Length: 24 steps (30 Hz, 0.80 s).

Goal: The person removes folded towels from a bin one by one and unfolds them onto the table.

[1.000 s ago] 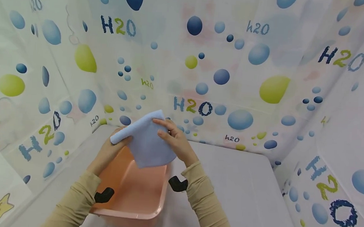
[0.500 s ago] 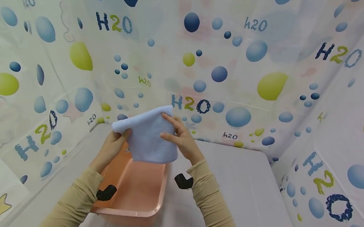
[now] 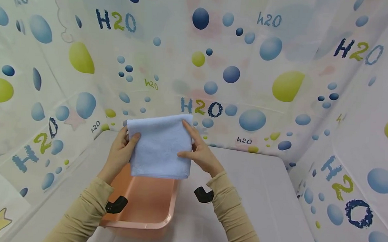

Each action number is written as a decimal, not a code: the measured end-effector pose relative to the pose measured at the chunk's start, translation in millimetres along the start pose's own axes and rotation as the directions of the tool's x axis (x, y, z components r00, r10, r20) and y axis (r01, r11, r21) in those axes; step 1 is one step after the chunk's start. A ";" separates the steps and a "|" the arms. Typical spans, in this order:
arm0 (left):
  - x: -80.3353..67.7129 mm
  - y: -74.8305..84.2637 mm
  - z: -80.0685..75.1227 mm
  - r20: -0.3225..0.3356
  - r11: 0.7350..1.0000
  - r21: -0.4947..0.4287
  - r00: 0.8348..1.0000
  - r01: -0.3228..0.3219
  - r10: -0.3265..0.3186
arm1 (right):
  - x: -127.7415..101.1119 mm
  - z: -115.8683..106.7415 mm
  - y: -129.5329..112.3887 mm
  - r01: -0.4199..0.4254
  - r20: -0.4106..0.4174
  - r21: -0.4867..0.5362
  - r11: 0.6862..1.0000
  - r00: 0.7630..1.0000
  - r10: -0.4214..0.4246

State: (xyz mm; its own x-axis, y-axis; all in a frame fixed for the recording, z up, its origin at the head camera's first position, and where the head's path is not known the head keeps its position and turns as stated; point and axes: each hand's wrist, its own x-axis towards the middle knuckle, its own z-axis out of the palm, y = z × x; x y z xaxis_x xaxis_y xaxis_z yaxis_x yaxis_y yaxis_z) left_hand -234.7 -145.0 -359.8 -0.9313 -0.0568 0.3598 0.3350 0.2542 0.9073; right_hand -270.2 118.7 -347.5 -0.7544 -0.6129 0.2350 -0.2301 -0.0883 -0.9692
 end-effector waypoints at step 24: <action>-6.5 0.4 20.2 0.104 0.966 0.086 0.966 -0.244 0.235 | -21.6 -13.8 17.6 -0.077 -0.056 0.163 0.984 0.995 0.087</action>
State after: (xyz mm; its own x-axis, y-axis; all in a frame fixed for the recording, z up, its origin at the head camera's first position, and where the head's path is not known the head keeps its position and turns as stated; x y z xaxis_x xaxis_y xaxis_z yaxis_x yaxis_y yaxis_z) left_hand -231.4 -125.1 -366.2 -0.8360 0.1054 0.5385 0.5389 0.3425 0.7696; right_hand -266.5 141.2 -368.6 -0.8048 -0.5732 0.1539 -0.0684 -0.1680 -0.9834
